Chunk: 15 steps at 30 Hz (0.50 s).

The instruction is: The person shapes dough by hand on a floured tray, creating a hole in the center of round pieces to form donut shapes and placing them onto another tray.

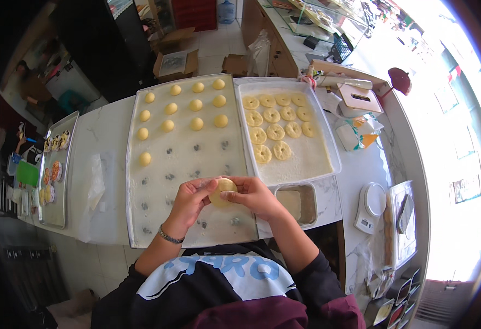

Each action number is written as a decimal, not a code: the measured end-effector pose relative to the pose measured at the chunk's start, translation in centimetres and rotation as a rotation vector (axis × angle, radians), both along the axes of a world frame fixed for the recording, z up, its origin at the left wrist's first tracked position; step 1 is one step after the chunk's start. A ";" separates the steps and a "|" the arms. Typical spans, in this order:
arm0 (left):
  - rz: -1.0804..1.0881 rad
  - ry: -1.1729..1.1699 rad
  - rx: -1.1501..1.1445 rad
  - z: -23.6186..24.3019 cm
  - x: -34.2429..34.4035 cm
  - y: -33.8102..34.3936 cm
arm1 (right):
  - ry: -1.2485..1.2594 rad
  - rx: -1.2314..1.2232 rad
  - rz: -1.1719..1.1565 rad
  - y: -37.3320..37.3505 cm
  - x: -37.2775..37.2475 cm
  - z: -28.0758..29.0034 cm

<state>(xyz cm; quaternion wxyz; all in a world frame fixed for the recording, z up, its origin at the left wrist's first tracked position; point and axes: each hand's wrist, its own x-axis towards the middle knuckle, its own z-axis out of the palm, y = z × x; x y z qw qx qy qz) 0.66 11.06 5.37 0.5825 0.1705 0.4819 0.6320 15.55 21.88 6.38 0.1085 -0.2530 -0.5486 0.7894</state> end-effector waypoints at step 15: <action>0.542 0.012 0.029 -3.3 -0.7 -2.1 | -0.436 0.225 -0.216 22.7 10.6 -7.5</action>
